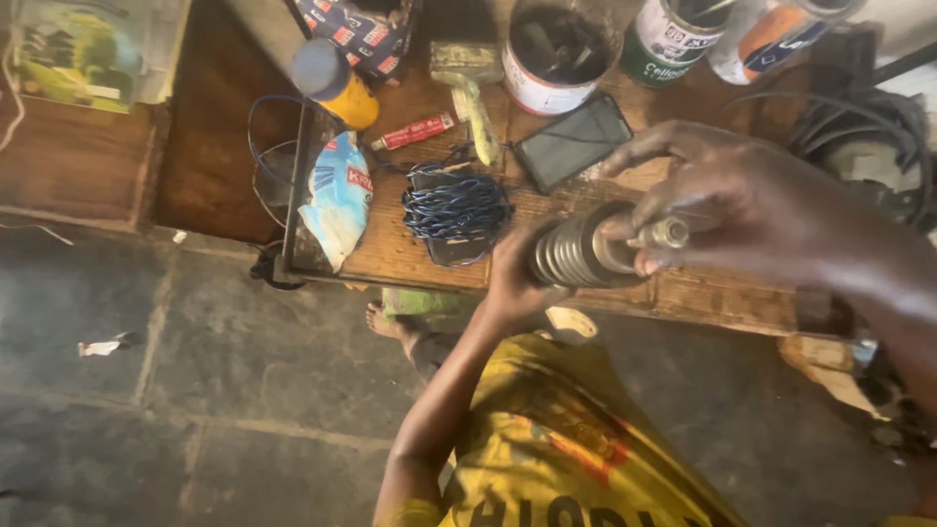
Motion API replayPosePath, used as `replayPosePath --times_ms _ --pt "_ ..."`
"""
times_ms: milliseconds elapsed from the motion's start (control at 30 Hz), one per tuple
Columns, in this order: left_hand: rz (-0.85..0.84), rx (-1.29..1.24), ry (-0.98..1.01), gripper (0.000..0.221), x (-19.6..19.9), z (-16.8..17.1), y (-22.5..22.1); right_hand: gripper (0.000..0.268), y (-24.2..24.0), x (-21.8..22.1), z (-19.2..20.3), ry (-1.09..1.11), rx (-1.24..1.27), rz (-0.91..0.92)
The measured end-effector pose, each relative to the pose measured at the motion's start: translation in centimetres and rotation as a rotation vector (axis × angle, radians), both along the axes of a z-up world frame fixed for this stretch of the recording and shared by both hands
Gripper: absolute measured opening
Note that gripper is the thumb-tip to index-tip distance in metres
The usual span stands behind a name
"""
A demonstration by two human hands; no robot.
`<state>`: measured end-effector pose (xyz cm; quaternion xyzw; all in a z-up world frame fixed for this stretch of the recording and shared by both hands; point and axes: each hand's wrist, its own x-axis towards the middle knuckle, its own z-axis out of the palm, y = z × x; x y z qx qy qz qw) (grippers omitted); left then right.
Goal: The person assembles a vehicle suspension spring by hand, inserting a metal rod into the spring and repeatedly compressing and releasing it. They then attach a cylindrical metal cap to the top of the spring and continue to compress the assembly.
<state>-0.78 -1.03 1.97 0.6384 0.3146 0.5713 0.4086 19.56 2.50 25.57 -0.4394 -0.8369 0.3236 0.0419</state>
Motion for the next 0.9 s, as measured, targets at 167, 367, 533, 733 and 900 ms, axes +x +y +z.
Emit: replayPosePath --times_ms 167,367,533,733,900 --pt "-0.088 -0.021 -0.011 0.075 -0.5 0.5 0.7 0.041 -1.4 -0.5 -0.5 0.148 0.103 -0.071" --pt "-0.021 -0.046 0.011 0.073 0.2 0.4 1.9 0.064 -2.0 -0.9 -2.6 0.784 0.174 -0.020" --pt "0.005 -0.015 0.022 0.082 0.1 -0.3 2.0 0.045 -1.3 -2.3 -5.1 1.057 0.201 -0.440" --pt "0.018 0.014 0.078 0.081 0.6 0.1 2.1 0.067 1.4 -2.1 -4.0 1.059 0.153 -0.020" --pt "0.053 -0.046 0.067 0.077 0.4 -0.4 2.3 0.056 1.1 -2.2 -2.1 0.927 0.099 -0.136"
